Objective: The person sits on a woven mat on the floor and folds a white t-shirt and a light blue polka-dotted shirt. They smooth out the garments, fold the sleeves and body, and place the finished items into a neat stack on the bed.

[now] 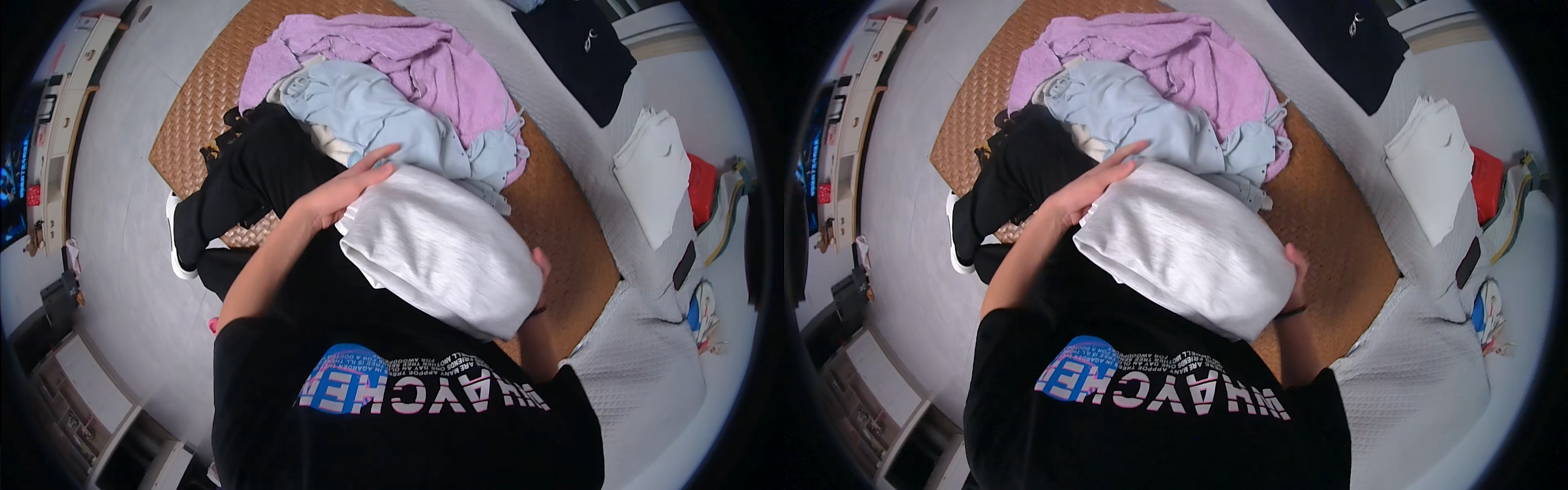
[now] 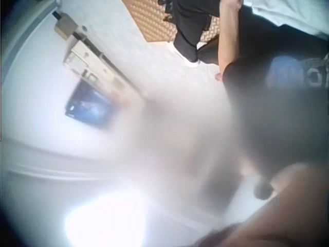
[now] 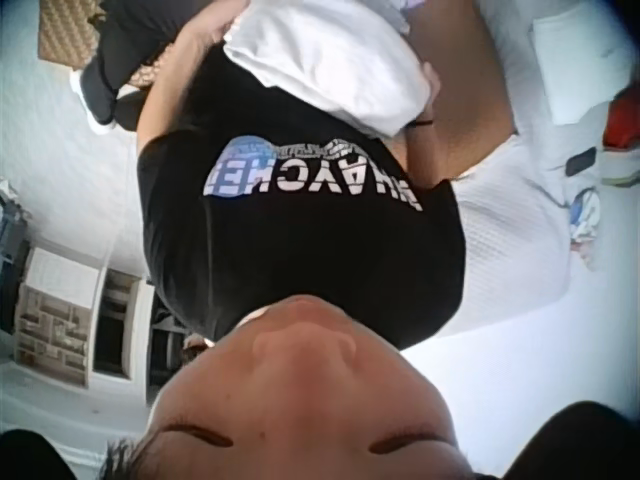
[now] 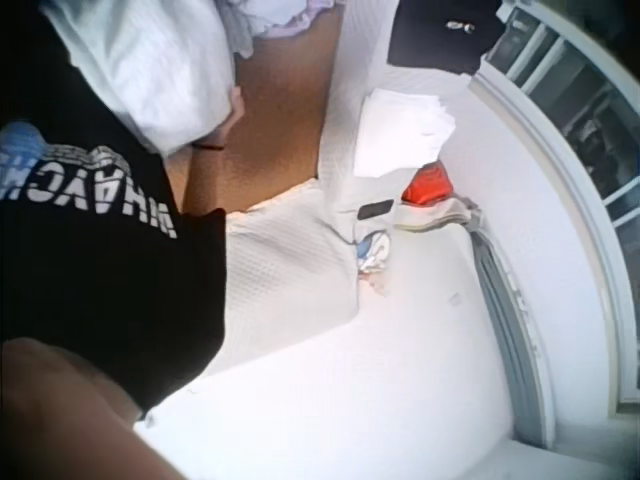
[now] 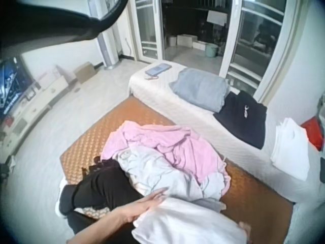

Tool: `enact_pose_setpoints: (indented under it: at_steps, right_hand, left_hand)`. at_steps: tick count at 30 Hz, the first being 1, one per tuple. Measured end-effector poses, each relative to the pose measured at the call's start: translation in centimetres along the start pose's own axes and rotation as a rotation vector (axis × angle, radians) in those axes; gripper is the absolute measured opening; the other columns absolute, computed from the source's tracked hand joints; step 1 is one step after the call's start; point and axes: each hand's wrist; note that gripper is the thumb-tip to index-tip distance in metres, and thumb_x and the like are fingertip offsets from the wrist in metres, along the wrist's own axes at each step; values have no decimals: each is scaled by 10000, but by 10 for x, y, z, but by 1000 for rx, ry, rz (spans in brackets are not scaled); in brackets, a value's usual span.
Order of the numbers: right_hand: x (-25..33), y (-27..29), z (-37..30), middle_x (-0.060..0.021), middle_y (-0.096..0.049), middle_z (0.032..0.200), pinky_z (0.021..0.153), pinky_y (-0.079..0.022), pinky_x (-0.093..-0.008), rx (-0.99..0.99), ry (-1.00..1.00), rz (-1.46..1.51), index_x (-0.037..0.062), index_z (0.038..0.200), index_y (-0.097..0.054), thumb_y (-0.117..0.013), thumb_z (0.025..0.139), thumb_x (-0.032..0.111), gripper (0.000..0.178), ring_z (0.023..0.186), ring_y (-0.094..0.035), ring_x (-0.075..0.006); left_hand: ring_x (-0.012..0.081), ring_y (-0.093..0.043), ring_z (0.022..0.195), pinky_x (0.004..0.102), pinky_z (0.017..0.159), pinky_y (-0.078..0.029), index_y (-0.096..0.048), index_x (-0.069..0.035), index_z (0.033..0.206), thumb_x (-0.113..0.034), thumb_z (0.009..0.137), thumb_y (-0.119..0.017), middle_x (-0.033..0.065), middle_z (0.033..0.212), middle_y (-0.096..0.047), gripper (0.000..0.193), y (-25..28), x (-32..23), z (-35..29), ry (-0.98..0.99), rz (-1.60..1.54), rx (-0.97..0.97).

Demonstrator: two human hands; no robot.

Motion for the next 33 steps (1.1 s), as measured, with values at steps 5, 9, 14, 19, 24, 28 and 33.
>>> enact_pose_setpoints:
  at_steps: [5,9,14,19,24,28,33]
  right_hand:
    - [-32,-56,2,-211,-511,1355,1029,-445,-445,-211,124,203,-39,1378,-420,-340,1012,462,626,1198,-548,-316]
    - [-21,-71,-12,-181,-513,1349,1038,-436,-421,-301,75,-48,-39,1398,-384,-401,1017,396,578,1211,-537,-281]
    - [-25,-68,-23,-131,-497,1367,1033,-425,-371,-214,42,-69,-8,1431,-330,-472,998,356,583,1215,-524,-227]
    - [-25,-86,-18,-134,-501,1332,1033,-428,-383,-216,174,-464,21,1442,-300,-681,874,120,691,1219,-519,-221]
    - [31,-68,-40,-126,-587,1231,915,-527,-376,-229,174,-442,7,1413,-364,-743,788,71,734,1083,-616,-240]
    - [105,-86,-74,-106,-612,1205,936,-503,-347,-381,422,-562,4,1345,-476,-741,743,25,658,1063,-617,-224]
    - [210,-95,-129,-93,-649,1117,866,-519,-319,-530,835,-533,12,1253,-549,-680,759,13,511,983,-642,-187]
  left_hand:
    - [234,-444,1242,337,1028,-399,-264,-220,1521,-443,873,-664,121,1432,-372,793,10,16,-17,-18,-141,-53]
    - [253,-478,1257,359,1065,-368,-165,-204,1547,-92,677,-824,140,1433,-406,1097,-10,12,-30,-107,-150,24]
    - [239,-279,1382,358,1136,-257,-181,-67,1512,-118,624,-891,144,1484,-293,1138,-32,24,-24,-289,347,17]
    - [267,-290,1377,365,1138,-246,-173,-28,1496,-129,635,-880,163,1470,-304,1120,-61,38,-14,-381,406,-127]
    - [290,-508,1230,379,1015,-441,-221,-136,1489,171,668,-629,159,1372,-457,967,-57,9,-18,-274,104,44]
    - [288,-518,1236,347,964,-477,-266,-195,1482,230,635,-563,200,1375,-480,993,-90,-43,0,-248,-137,170]
    - [282,-525,1202,364,954,-470,-235,-183,1512,-156,867,-707,185,1387,-455,800,-147,-80,53,-324,27,102]
Point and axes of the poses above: each hand's wrist, its own z-axis towards the middle knuckle, its own y-axis out of the back of the hand, x = y × z
